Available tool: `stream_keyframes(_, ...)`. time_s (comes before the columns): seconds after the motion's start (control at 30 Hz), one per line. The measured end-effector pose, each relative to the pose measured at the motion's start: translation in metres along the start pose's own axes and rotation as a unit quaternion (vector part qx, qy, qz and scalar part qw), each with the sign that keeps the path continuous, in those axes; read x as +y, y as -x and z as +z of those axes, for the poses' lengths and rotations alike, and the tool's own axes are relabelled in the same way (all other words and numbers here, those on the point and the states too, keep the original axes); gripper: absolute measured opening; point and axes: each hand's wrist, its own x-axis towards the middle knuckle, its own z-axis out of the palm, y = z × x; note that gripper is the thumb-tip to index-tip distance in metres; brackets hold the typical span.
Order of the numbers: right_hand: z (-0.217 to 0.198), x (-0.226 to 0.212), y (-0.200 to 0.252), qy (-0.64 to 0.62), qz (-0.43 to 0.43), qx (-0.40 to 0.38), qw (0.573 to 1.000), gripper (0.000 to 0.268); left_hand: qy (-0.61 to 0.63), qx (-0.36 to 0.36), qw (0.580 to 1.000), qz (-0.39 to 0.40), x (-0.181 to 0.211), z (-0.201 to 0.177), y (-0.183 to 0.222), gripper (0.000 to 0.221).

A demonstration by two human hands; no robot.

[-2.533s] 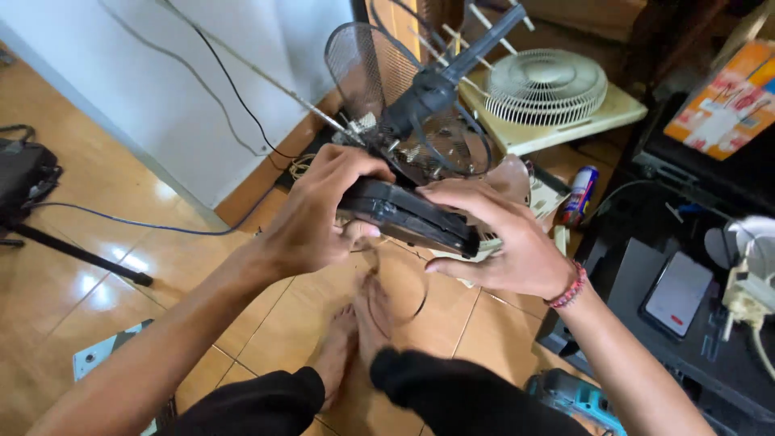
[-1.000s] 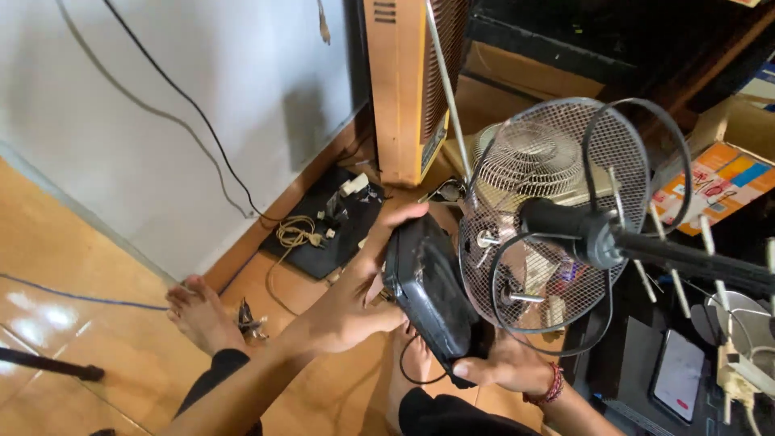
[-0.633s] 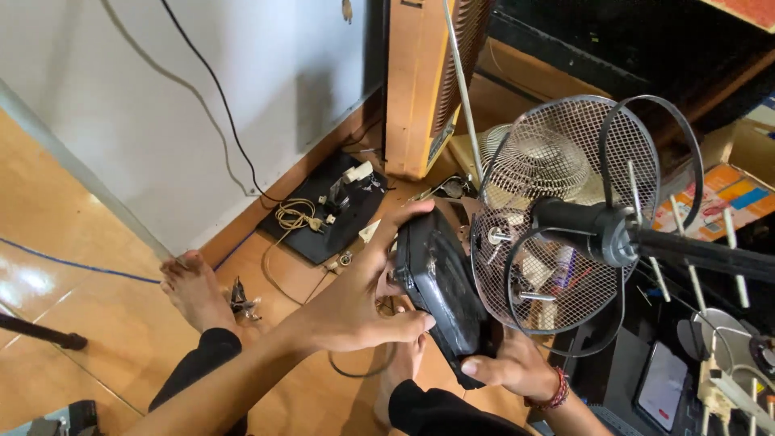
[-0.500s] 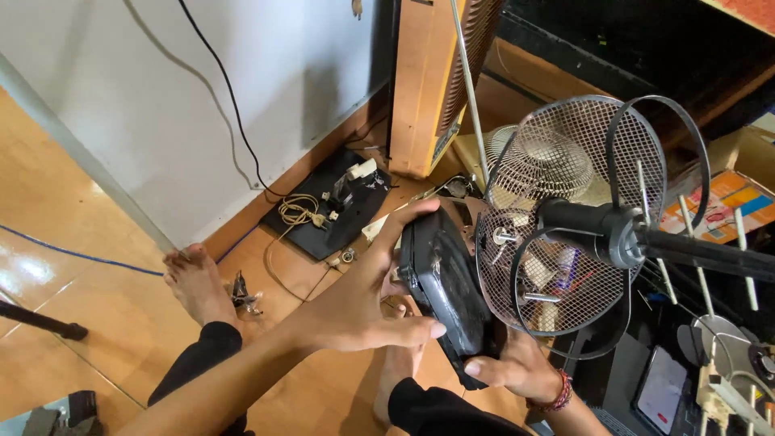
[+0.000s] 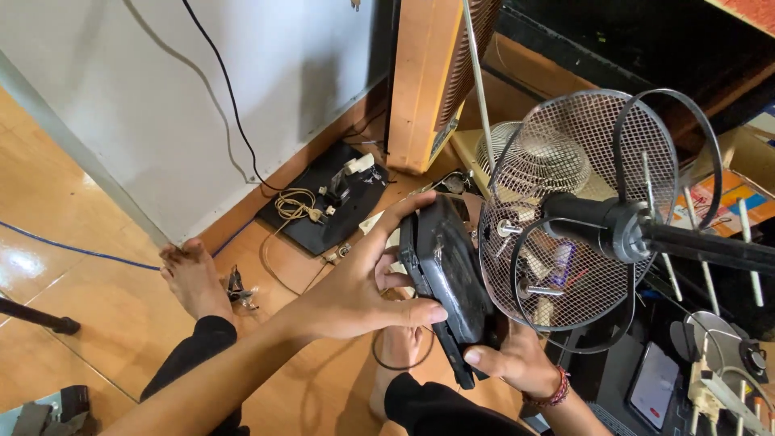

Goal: Repairing a fan by mounting the motor housing and securing it with a screwdriver and tape.

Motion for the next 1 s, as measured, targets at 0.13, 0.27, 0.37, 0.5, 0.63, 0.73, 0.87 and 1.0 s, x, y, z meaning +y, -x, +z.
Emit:
stream_keyframes(0.13,0.000,0.004,0.001,0.017,-0.006,0.021,1.000,0.103,0.018,-0.002,1.000,-0.004,-0.002,0.001,-0.001,0.104)
stream_keyframes(0.27,0.006,-0.003,-0.003,0.068,-0.045,0.062,0.995,0.110,0.004,0.007,1.000,-0.003,-0.003,0.000,-0.002,0.106)
stream_keyframes(0.37,0.007,-0.002,-0.004,0.026,-0.052,0.051,0.997,0.107,0.002,0.012,1.000,-0.006,-0.004,0.000,-0.003,0.106)
stream_keyframes(0.5,0.008,-0.003,-0.005,0.024,-0.073,0.050,0.996,0.108,-0.028,0.015,0.999,-0.006,0.001,0.000,-0.004,0.106)
stream_keyframes(0.63,0.007,-0.002,-0.006,0.062,-0.101,0.060,0.991,0.107,-0.026,0.023,0.999,-0.030,-0.005,0.000,-0.004,0.109)
stream_keyframes(0.73,0.007,-0.002,-0.007,0.076,-0.077,0.061,0.992,0.105,-0.007,0.007,1.000,-0.015,-0.009,0.002,-0.005,0.113)
stream_keyframes(0.87,0.006,0.000,-0.006,0.061,-0.061,0.050,0.995,0.106,0.016,0.020,1.000,-0.017,-0.014,0.003,-0.006,0.113)
stream_keyframes(1.0,0.002,0.007,-0.004,0.096,-0.079,0.064,0.990,0.108,0.016,0.027,0.999,-0.017,-0.012,0.003,-0.006,0.111)
